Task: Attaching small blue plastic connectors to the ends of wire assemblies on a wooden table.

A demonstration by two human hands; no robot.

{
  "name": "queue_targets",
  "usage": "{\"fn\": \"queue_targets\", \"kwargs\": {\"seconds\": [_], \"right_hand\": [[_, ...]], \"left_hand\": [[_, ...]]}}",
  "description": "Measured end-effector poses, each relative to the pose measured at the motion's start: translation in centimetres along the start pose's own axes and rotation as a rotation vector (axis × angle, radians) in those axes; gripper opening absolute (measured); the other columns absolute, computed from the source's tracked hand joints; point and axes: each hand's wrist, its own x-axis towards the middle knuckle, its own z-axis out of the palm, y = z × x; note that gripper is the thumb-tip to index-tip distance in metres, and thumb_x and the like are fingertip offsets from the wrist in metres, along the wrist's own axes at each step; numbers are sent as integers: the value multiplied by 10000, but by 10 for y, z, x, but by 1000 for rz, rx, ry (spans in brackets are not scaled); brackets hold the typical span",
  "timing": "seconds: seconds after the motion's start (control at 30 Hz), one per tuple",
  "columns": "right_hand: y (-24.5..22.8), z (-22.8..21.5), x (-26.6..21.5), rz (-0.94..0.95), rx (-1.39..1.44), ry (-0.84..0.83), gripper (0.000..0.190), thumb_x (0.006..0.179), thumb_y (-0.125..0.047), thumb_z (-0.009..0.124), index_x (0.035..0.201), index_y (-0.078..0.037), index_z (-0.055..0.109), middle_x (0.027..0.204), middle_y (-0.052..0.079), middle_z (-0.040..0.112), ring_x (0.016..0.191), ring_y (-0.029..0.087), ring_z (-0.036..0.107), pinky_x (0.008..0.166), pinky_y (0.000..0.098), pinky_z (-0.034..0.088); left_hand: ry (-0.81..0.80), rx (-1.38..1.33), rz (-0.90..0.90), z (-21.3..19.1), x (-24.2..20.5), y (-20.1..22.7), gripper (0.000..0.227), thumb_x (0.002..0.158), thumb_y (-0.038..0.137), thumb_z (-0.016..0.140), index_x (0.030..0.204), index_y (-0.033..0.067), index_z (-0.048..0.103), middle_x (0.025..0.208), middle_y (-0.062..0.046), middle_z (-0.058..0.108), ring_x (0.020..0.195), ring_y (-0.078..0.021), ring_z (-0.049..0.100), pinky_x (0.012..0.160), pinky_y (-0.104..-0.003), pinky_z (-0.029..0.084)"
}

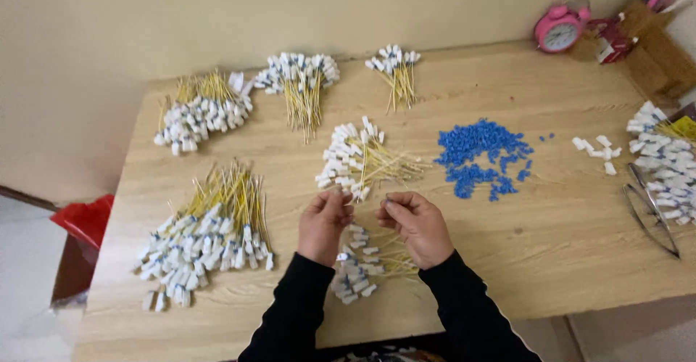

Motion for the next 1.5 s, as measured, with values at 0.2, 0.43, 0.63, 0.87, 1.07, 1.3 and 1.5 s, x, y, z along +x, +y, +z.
{"fn": "queue_targets", "kwargs": {"seconds": [0.2, 0.43, 0.63, 0.87, 1.07, 1.3, 1.5], "right_hand": [[2, 6, -10, -31, 104, -2, 183, 864, 6, 665, 1043, 37, 637, 936, 188, 704, 845, 257, 711, 747, 346, 604], [8, 5, -11, -155, 17, -9, 266, 829, 33, 695, 1083, 24, 619, 892, 151, 680, 800, 226, 704, 715, 324, 612], [13, -3, -9, -209, -82, -14, 236, 833, -6, 714, 1052, 28, 635, 844, 144, 671, 741, 192, 693, 677, 285, 609], [10, 2, -15, -220, -97, 3, 243, 823, -16, 728, 1040, 46, 637, 859, 166, 690, 721, 186, 691, 658, 284, 604], [5, 8, -21, -213, -107, 9, 204, 834, -20, 719, 1008, 51, 641, 814, 172, 689, 696, 188, 693, 630, 278, 603], [-6, 21, -30, -320, -31, -14, 132, 836, 17, 694, 957, 35, 644, 898, 210, 717, 773, 244, 723, 693, 362, 622], [2, 7, -23, -370, -73, -5, 139, 824, 22, 716, 925, 48, 624, 837, 199, 715, 708, 222, 723, 649, 328, 625]], "left_hand": [[-55, -18, -36, 28, -34, -5, 227, 942, 185, 618, 1146, 96, 661, 997, -159, 734, 788, -218, 722, 679, -274, 572], [-95, 86, 52, 31, -54, 2, 288, 924, 185, 629, 1181, 58, 655, 1012, -180, 737, 800, -197, 729, 671, -261, 588], [-144, 129, 97, 27, -51, -8, 296, 932, 211, 617, 1184, 61, 653, 1015, -180, 737, 817, -207, 733, 656, -247, 584], [-122, 112, 86, 28, -53, -12, 298, 938, 218, 607, 1190, 65, 652, 1027, -172, 738, 796, -185, 727, 645, -238, 578], [-65, 105, 83, 27, -55, -7, 311, 929, 252, 621, 1177, 68, 656, 1026, -168, 738, 807, -186, 726, 639, -235, 575], [-48, 140, 136, 23, -51, -16, 265, 899, 178, 682, 1121, 34, 686, 890, -145, 750, 777, -176, 722, 636, -223, 563], [-69, 203, 184, 24, -54, -18, 271, 860, 177, 726, 1099, 51, 708, 895, -129, 759, 795, -143, 708, 667, -208, 553]]}}
